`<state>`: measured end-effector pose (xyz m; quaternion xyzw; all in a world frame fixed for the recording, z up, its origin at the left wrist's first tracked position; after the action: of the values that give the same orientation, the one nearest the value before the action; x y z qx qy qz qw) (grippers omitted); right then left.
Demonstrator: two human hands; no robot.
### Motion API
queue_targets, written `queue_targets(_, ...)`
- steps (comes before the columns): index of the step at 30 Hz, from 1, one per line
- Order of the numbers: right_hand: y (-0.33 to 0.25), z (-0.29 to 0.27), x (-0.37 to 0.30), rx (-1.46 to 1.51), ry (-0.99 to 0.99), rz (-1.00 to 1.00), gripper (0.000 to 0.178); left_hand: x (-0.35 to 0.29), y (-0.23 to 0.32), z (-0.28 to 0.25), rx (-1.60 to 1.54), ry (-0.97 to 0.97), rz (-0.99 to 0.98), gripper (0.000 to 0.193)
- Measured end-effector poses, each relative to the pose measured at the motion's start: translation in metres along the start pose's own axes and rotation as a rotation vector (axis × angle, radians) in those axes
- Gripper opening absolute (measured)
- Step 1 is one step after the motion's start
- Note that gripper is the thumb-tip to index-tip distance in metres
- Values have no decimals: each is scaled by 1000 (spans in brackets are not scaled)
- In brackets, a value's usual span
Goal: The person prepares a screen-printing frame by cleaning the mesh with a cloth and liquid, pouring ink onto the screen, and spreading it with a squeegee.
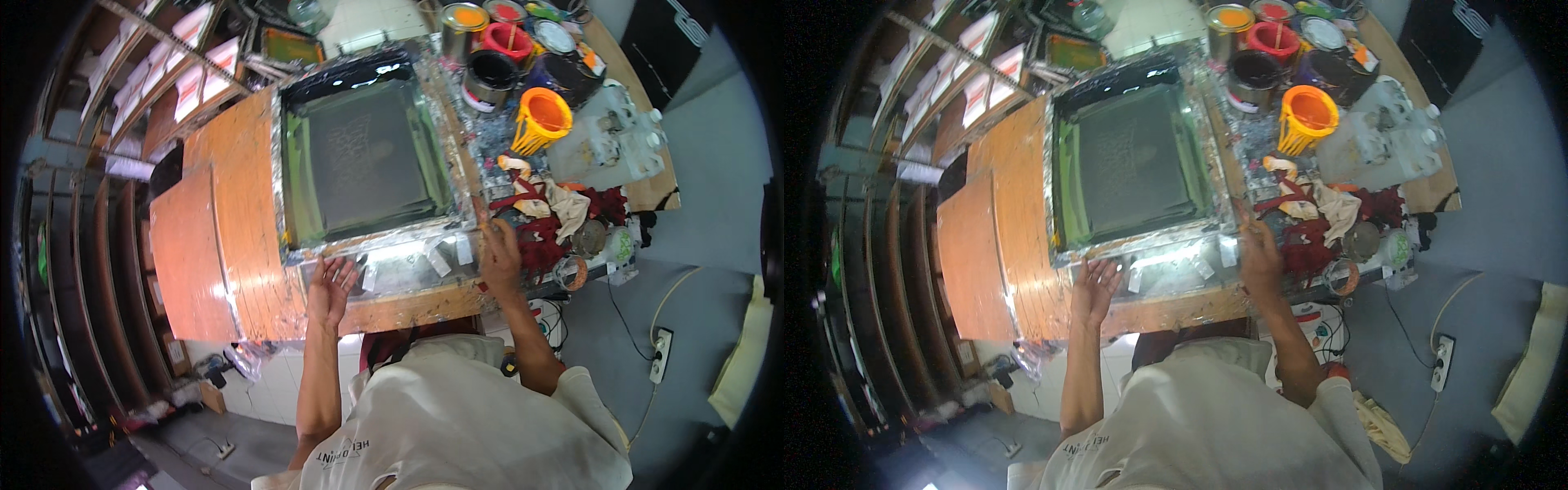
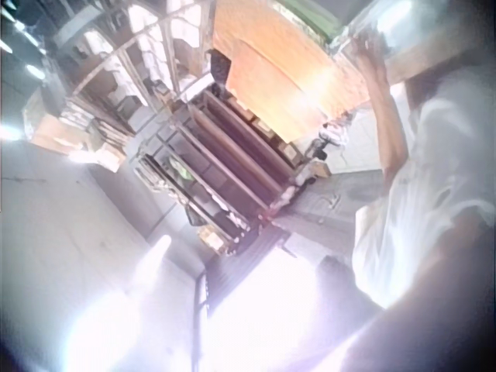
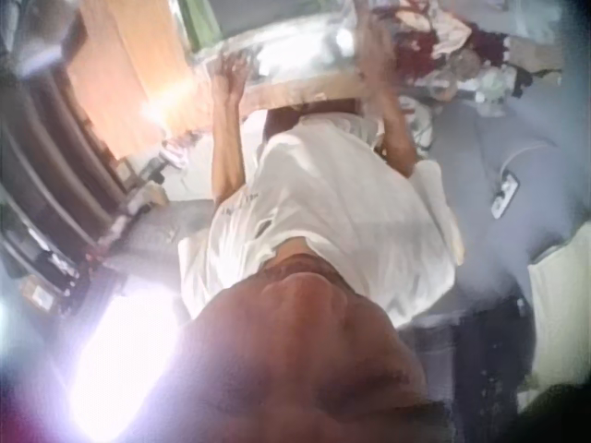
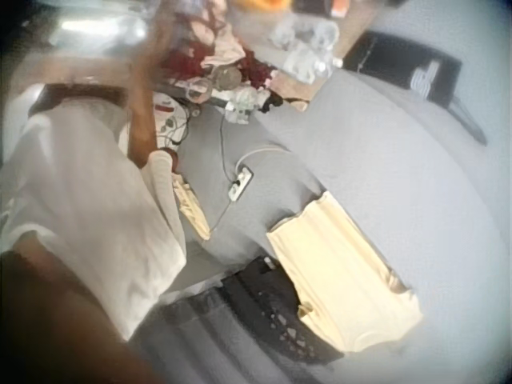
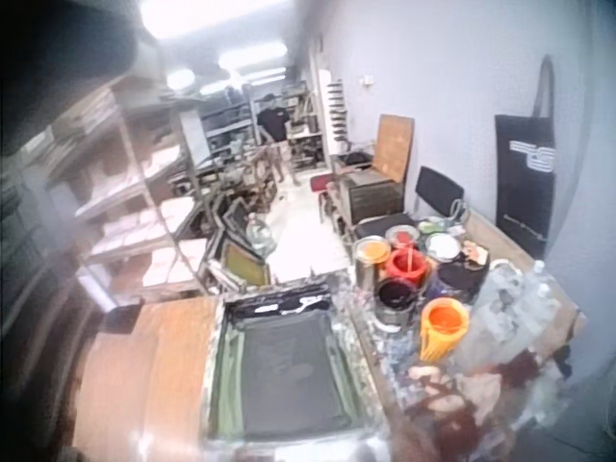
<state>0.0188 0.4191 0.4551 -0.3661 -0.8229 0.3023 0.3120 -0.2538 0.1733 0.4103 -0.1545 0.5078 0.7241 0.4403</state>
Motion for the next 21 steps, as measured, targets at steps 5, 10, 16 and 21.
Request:
queue_targets(5,-11,-23,-49,206,-141,138,20,-15,4,4,97,-84,49,37)
queue_targets(10,-14,-1,-139,187,-656,301,13,-66,-18,-34,392,-215,2,31)
queue_targets(16,61,82,-289,-213,-889,431,27,-142,-132,-209,962,-269,-284,25)
queue_targets(21,86,132,-410,-466,-1254,336,36,-226,-203,-369,1821,-226,-398,40)
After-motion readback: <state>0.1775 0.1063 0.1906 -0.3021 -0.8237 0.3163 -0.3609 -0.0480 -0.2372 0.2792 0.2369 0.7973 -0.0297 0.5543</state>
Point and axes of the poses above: each hand's wrist, its own x-axis towards the middle knuckle, its own z-axis out of the palm, y = z × x, the point moved 4 cm from there along x, towards the middle knuckle, and after that the axes turned 2 degrees about x, right-handed, at the moved point
